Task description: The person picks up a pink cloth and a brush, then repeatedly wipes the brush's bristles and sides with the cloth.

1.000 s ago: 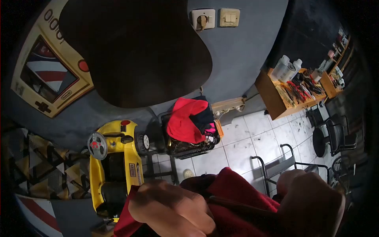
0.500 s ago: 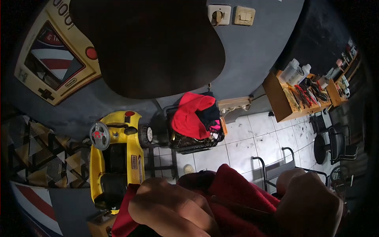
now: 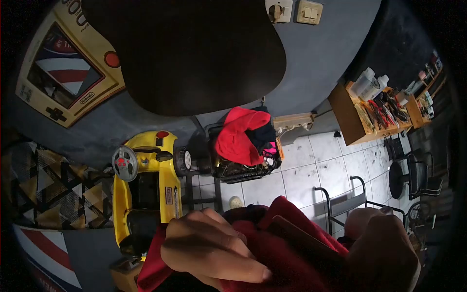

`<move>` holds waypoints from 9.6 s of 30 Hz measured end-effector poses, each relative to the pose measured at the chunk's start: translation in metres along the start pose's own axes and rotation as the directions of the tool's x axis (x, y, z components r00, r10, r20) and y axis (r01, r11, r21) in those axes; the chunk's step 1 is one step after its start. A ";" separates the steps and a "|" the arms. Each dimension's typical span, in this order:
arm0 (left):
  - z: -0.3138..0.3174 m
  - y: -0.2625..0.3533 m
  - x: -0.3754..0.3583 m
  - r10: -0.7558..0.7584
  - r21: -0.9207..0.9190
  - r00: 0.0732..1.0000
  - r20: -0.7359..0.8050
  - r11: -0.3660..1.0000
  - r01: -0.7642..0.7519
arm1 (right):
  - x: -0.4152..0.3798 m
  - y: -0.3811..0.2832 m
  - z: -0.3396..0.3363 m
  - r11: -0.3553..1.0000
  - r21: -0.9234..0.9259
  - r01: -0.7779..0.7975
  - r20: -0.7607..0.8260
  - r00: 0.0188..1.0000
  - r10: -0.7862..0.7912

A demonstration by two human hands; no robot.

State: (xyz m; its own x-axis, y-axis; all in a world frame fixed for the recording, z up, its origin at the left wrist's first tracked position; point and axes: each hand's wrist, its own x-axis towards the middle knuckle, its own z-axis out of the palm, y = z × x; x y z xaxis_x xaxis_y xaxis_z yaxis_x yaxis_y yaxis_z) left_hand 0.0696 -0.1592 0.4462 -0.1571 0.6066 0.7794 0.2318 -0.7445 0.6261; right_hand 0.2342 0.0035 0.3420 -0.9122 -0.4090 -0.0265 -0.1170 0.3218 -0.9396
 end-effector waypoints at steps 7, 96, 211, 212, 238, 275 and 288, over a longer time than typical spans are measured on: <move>-0.010 -0.001 -0.007 -0.008 0.151 0.991 0.132 0.988 -0.012 | 0.005 -0.005 -0.004 0.999 -0.034 -0.015 -0.001 1.000 0.015; 0.242 -0.167 -0.244 -0.938 0.423 0.348 0.013 0.320 0.847 | -0.209 0.066 0.051 0.932 0.350 -0.092 -0.748 0.572 0.337; 0.287 -0.016 -0.333 -0.809 0.360 0.495 -0.316 0.380 0.852 | -0.274 0.072 0.279 0.599 0.697 -0.395 -0.580 0.180 0.794; 0.288 -0.027 -0.343 -0.808 0.285 0.470 -0.356 0.385 0.878 | -0.286 0.097 0.296 0.682 0.702 -0.204 -0.636 0.252 0.730; 0.394 -0.112 -0.158 -0.516 0.190 0.521 -0.680 0.562 0.805 | -0.347 0.129 0.171 0.914 0.389 -0.114 -0.702 0.606 0.374; 0.450 -0.065 -0.075 -0.249 0.575 0.733 -0.633 0.483 0.660 | -0.366 0.199 0.181 0.950 0.295 -0.101 -0.608 0.748 0.268; 0.423 -0.043 -0.106 -0.244 0.359 0.479 -0.843 0.407 0.840 | -0.388 0.338 0.211 0.770 0.358 -0.528 -0.685 0.411 0.601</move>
State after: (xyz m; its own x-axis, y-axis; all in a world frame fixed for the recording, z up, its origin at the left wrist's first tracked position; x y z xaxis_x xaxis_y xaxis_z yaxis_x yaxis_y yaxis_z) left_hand 0.4823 -0.0735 0.3262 -0.9414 0.2369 0.2402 0.3071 0.3067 0.9009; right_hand 0.6319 0.0910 -0.0375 -0.7147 0.6103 -0.3417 0.5323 0.1576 -0.8318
